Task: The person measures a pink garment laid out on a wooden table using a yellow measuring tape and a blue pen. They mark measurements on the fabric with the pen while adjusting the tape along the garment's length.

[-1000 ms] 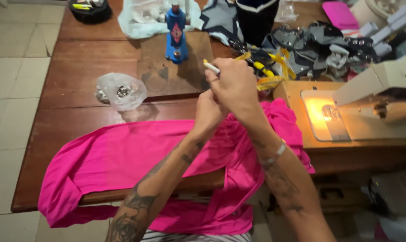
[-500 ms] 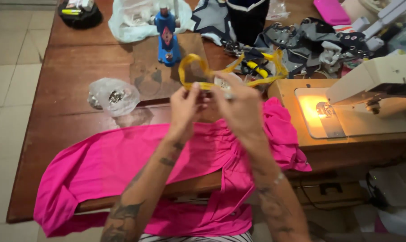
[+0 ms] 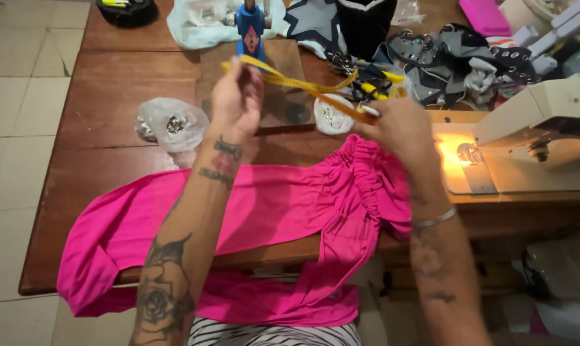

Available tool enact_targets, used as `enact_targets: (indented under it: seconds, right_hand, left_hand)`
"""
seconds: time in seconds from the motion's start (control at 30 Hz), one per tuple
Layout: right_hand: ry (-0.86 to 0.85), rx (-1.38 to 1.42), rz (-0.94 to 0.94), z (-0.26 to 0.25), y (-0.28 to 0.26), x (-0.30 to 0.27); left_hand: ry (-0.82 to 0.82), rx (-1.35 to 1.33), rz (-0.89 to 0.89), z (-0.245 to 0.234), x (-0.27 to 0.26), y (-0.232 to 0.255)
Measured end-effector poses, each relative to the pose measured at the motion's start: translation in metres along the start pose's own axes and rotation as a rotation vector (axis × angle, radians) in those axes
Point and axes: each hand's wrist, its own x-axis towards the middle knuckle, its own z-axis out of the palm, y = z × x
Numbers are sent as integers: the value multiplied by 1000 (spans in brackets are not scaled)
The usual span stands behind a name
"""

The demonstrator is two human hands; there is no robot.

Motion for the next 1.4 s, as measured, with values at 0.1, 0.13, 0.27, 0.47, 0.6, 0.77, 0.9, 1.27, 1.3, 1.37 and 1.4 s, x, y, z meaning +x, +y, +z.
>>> enact_targets:
  seconds: [0.1,0.13,0.27,0.47,0.6,0.77,0.9,1.27,1.3,1.37,1.4]
  right_hand:
    - [-148,-83,9,-28,30,-5]
    - [-153,-89,17,-32,44,-3]
    - [-81,334,18,-80,35,-27]
    - [120,1410,93,-117,-40,-46]
    - [12,1580,-84,-122,-83,-30]
    - [137,1153,-258,-161,-121,-22]
    - [463,735,-326,-140,-108,-55]
    - [108,413,-362,94,-73,-133]
    - [104,334,-325,98,-73,-138]
    - [181,245,-327,112,-64,-141]
    - [268,160,-337,120,-61,-138]
  left_hand:
    - [-106,-187,141,11,6,28]
    - [-105,-191,131,16,13,33]
    - [-187,-212,321,25,8,41]
    - [-398,852,516,50,-184,-41]
    - [-758,1404,707,44,-217,-77]
    - [-544,1350,509,67,-232,-50]
    - [-429,729,410,30,-225,-18]
    - [-2,882,647,-97,-302,69]
    - [53,1049,621,-104,-316,77]
    - [239,1379,612,-131,-325,101]
    - [436,1705,600,-144,-329,115]
